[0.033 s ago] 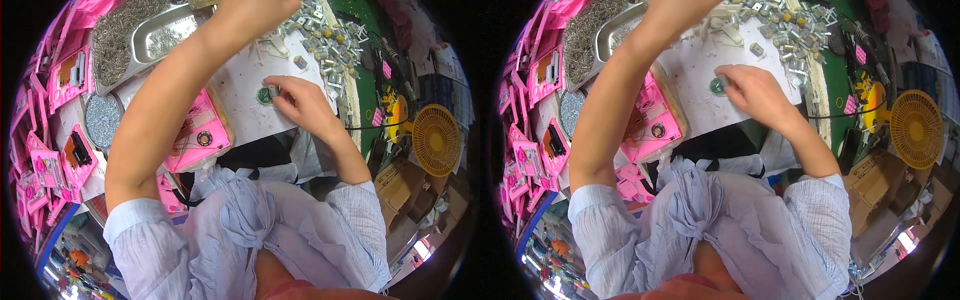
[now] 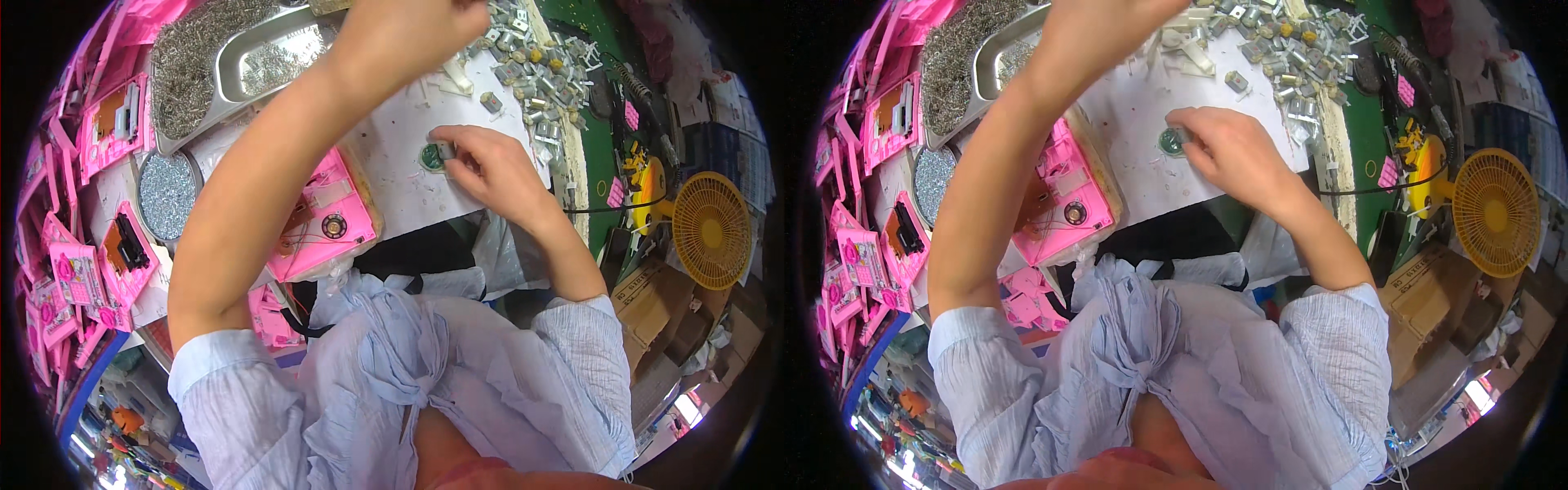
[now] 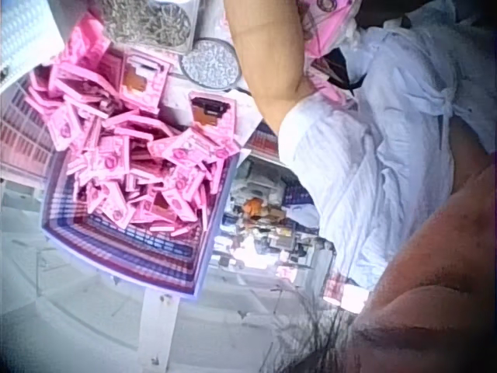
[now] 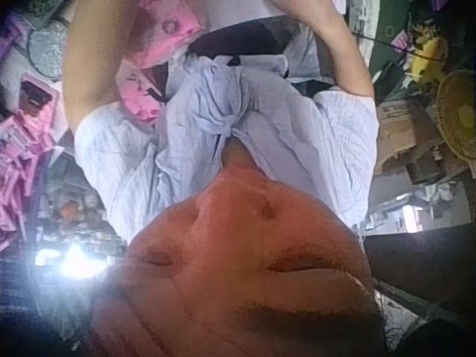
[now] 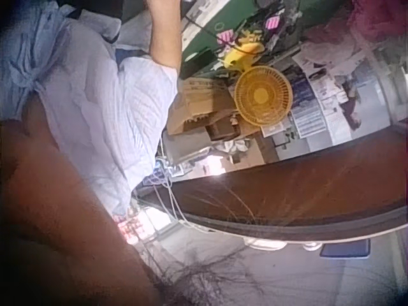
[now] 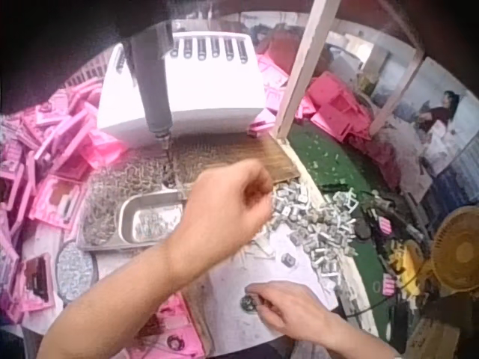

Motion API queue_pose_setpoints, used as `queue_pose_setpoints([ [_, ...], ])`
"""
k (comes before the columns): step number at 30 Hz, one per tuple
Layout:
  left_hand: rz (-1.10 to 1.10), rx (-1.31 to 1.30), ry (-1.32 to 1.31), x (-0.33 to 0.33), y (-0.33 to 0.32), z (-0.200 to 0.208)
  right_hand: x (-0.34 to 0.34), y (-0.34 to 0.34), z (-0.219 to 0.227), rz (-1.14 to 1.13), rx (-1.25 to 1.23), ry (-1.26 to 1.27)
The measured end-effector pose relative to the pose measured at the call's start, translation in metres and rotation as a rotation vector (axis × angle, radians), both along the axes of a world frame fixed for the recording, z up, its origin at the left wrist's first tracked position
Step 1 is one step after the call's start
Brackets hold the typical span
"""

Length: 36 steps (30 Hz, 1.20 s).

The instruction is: Assembling a pink plastic electronic toy by installing internal components, soldering wires, and securing the casing with screws.

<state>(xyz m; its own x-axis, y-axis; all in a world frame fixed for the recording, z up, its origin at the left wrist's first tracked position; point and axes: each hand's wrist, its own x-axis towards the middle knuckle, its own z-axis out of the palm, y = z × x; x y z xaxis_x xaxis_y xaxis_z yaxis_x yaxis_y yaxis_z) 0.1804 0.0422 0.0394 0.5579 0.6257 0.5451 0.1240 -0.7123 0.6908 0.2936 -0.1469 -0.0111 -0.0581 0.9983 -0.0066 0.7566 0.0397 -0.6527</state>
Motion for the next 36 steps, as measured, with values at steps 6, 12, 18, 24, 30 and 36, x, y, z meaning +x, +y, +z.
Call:
queue_pose_setpoints([
  [6,-0.131,-0.538,0.112,-0.125,-0.088,0.008,-0.012,0.007,-0.005,0.100,0.102,-0.194],
  [12,-0.013,-0.745,0.018,-0.175,-0.155,-0.025,-0.033,-0.009,0.026,-0.088,-0.324,0.718],
  [18,0.157,-0.673,-0.062,-0.181,-0.177,-0.044,-0.081,-0.007,0.020,0.017,-0.523,1.163],
  [24,0.153,-0.672,-0.086,-0.186,-0.175,-0.042,-0.087,0.000,0.018,0.056,-0.583,1.141],
  [30,0.160,-0.638,-0.141,-0.187,-0.177,-0.047,-0.087,-0.002,0.021,0.070,-0.510,0.933],
  [36,0.184,-0.296,-0.065,-0.190,-0.171,-0.050,-0.093,-0.004,0.020,0.127,-0.050,0.602],
])
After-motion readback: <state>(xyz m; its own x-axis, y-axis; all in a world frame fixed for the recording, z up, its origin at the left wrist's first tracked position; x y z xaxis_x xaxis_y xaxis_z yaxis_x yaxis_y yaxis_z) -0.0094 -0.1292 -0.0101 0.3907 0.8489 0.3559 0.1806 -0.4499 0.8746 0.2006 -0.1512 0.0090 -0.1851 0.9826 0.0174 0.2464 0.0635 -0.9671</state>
